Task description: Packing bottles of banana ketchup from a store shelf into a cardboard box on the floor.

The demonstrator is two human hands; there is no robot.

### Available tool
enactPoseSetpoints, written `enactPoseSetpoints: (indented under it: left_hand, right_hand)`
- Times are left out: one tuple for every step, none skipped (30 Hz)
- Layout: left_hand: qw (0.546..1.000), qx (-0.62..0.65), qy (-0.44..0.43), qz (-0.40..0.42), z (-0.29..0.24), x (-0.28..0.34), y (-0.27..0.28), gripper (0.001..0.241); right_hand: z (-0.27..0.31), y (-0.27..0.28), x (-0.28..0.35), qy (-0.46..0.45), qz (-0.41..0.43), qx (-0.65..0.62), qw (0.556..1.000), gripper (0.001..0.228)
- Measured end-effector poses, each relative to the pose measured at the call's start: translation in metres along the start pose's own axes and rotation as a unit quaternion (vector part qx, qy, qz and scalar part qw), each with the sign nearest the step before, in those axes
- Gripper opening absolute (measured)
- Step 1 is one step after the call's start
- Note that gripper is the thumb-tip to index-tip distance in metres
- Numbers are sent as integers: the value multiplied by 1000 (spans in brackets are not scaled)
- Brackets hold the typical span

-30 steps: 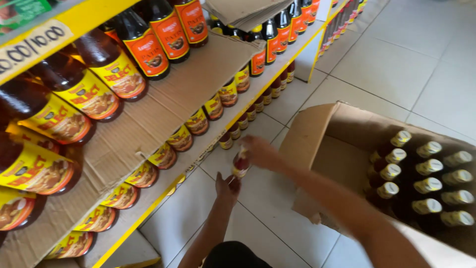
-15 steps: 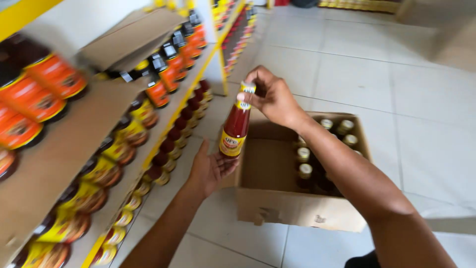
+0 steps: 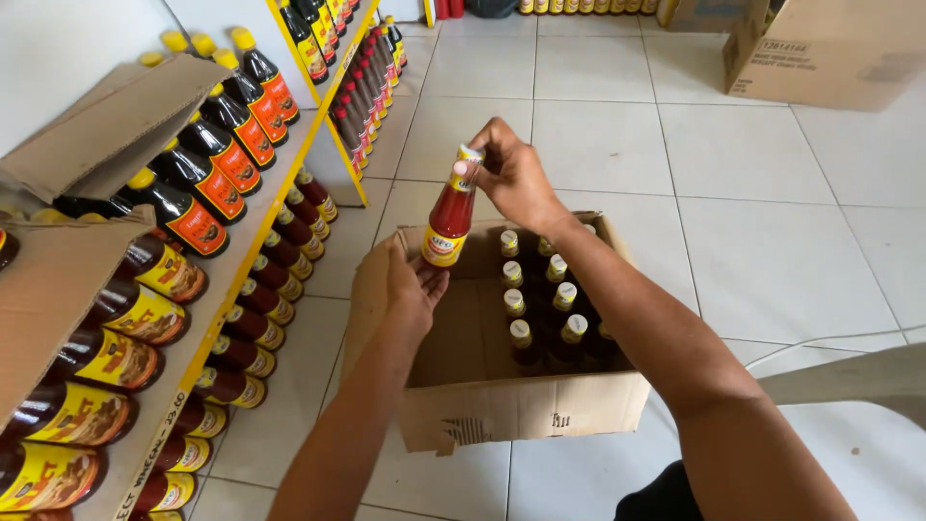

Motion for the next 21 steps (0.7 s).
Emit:
enactPoseSetpoints:
  left_hand:
    - [1000, 0, -1, 1, 5, -5, -1, 89]
    - [999, 15, -4, -30, 9, -12, 5, 88]
    - [998, 31, -6, -60, 14, -18, 11, 87]
    - [998, 31, -4, -61, 17, -17, 11, 87]
    - [998, 27, 5, -50, 21, -16, 9, 89]
    - [999, 23, 15, -39, 26, -15, 7, 92]
    - [999, 22, 18, -39, 29, -20, 7, 92]
    - [999, 28, 26, -33, 36, -25, 7, 94]
    - [998, 35, 33, -27, 41, -29, 7, 96]
    - [998, 38, 35, -27, 51, -46, 8, 96]
    - [999, 38, 30, -14, 60, -62, 8, 98]
    - [999, 37, 23, -1, 66, -79, 9, 101]
    - [999, 40, 23, -2, 70, -86, 9, 101]
    - [999, 24, 21, 5, 75, -92, 8, 106]
    - [1000, 8, 19, 12, 80, -99, 7, 112]
    - [1000, 10, 20, 10, 82, -103, 8, 112]
    - [999, -38, 23, -10, 86, -108, 12, 112]
    - [995, -86, 26, -30, 89, -114, 16, 113]
    - [995, -85, 27, -31, 93, -123, 17, 113]
    - [994, -102, 25, -18, 97, -131, 14, 114]
    - [993, -118, 22, -5, 102, -140, 12, 116]
  right_hand:
    - [-2, 0, -1, 1, 0, 0, 1000, 27]
    - [-4, 0, -1, 0, 3, 7, 1000, 26]
    - [-8, -1, -1, -1, 6, 14, 1000, 26]
    - [-13, -1, -2, -3, 7, 14, 1000, 26]
    - [-18, -2, -2, -7, 8, -2, 1000, 26]
    - [-23, -2, -2, -11, 8, -17, 1000, 25]
    - [-26, -3, -1, -14, 7, -16, 1000, 25]
    - [-29, -6, 0, -12, 17, -13, 1000, 25]
    - [-31, -10, 2, -11, 27, -10, 1000, 25]
    - [-32, -13, 4, -12, 29, -9, 999, 25]
    - [-35, -17, 5, -21, 34, 31, 999, 28]
    - [-39, -23, 6, -29, 40, 69, 996, 31]
    - [-46, -25, 9, -29, 42, 69, 996, 31]
    - [-53, -29, 13, -20, 51, 110, 992, 32]
    - [-61, -32, 16, -11, 60, 150, 987, 33]
    - [-76, -33, 21, -12, 62, 150, 987, 33]
    - [-94, -36, 25, -21, 75, 174, 982, 34]
    - [-112, -37, 29, -31, 88, 198, 976, 37]
    - [-123, -38, 33, -32, 89, 198, 976, 37]
    - [-133, -39, 38, -14, 97, 235, 967, 37]
    - [-144, -40, 42, 3, 104, 273, 956, 38]
Point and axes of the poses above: each hand's wrist, its own x-axis away from the middle knuckle, its own y-axis out of the back of the hand, z = x × y, the point moved 9 cm from there along -x, towards the middle knuckle, and after that the axes turned 11 degrees about -z, right-handed, at the moved point
